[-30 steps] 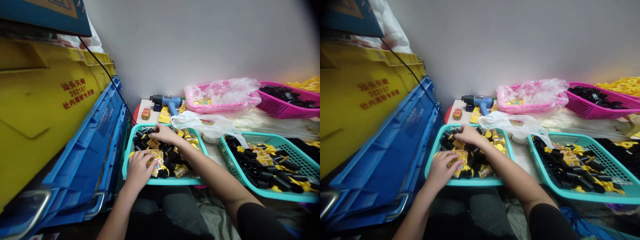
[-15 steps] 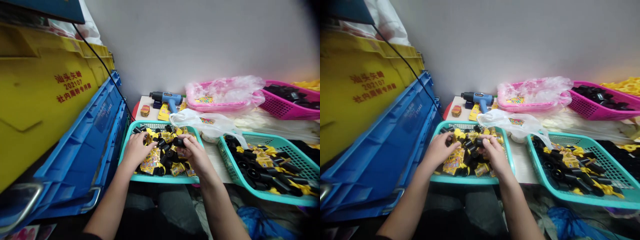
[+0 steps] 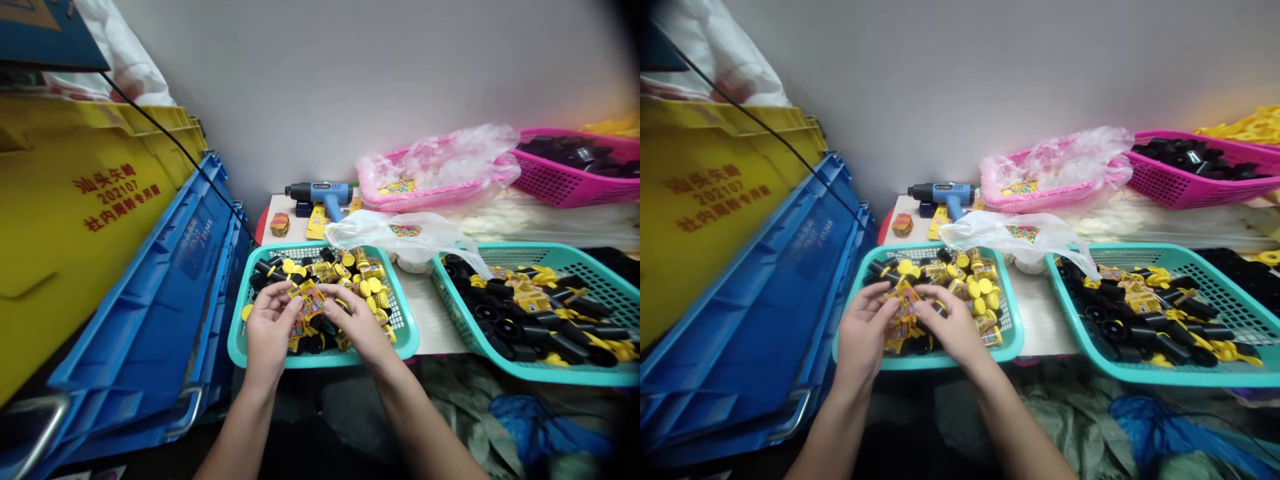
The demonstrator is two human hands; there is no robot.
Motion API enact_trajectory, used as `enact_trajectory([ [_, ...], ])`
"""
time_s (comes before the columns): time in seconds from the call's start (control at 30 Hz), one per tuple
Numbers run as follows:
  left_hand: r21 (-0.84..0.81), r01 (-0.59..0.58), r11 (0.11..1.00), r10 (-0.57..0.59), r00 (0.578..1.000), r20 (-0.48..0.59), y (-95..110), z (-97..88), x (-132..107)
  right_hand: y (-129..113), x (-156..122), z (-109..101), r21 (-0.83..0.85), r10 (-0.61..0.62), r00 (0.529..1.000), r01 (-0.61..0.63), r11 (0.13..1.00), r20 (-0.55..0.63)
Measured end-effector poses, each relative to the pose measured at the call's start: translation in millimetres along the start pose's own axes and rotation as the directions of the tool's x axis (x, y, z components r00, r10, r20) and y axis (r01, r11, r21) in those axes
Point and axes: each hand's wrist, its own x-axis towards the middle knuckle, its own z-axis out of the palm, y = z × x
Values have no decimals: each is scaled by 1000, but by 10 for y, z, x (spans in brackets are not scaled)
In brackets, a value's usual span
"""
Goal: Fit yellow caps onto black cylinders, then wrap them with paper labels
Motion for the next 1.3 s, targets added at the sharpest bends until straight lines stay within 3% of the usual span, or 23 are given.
enact_trajectory([
  [0.13, 72, -11, 997, 9, 1000, 24, -4, 15, -43, -5, 14, -13, 0, -5, 1000, 5, 1000, -24],
  [0.3, 0, 35, 999, -35, 990, 135, -20, 48, -68, -3, 3, -19, -71, -67, 989, 58, 996, -128],
  [0.43, 34, 19, 999, -23, 994, 110, -26, 69, -75, 46, -27, 12, -75, -68, 990, 59, 995, -126],
  [0.53, 127, -2, 992, -8, 997, 77, -7, 19, -60, 88, -57, -27, 104, -28, 990, 43, 994, -139],
  [0.63, 198, -5, 980, -9, 998, 69, 19, -69, -28, 68, -77, -138, 391, 14, 988, 47, 919, -153],
  [0.7, 221, -25, 975, 12, 998, 62, 28, -123, -7, 17, -79, -225, 451, 44, 992, 15, 893, -120],
  [0.83, 292, -71, 954, 46, 995, 93, 22, -183, 9, -86, -51, -344, 358, 44, 999, -43, 933, 5],
  [1.07, 295, -168, 941, 96, 965, 245, -19, -221, 6, -78, -15, -418, 105, -101, 990, 90, 990, 102],
  [1.17, 301, -192, 934, 108, 956, 274, -34, -231, 20, -44, -33, -438, 9, -59, 994, 59, 998, 92],
  [1.3, 315, -206, 926, 112, 950, 292, -42, -217, 31, 19, -48, -436, 10, -1, 998, 1, 1000, 66],
])
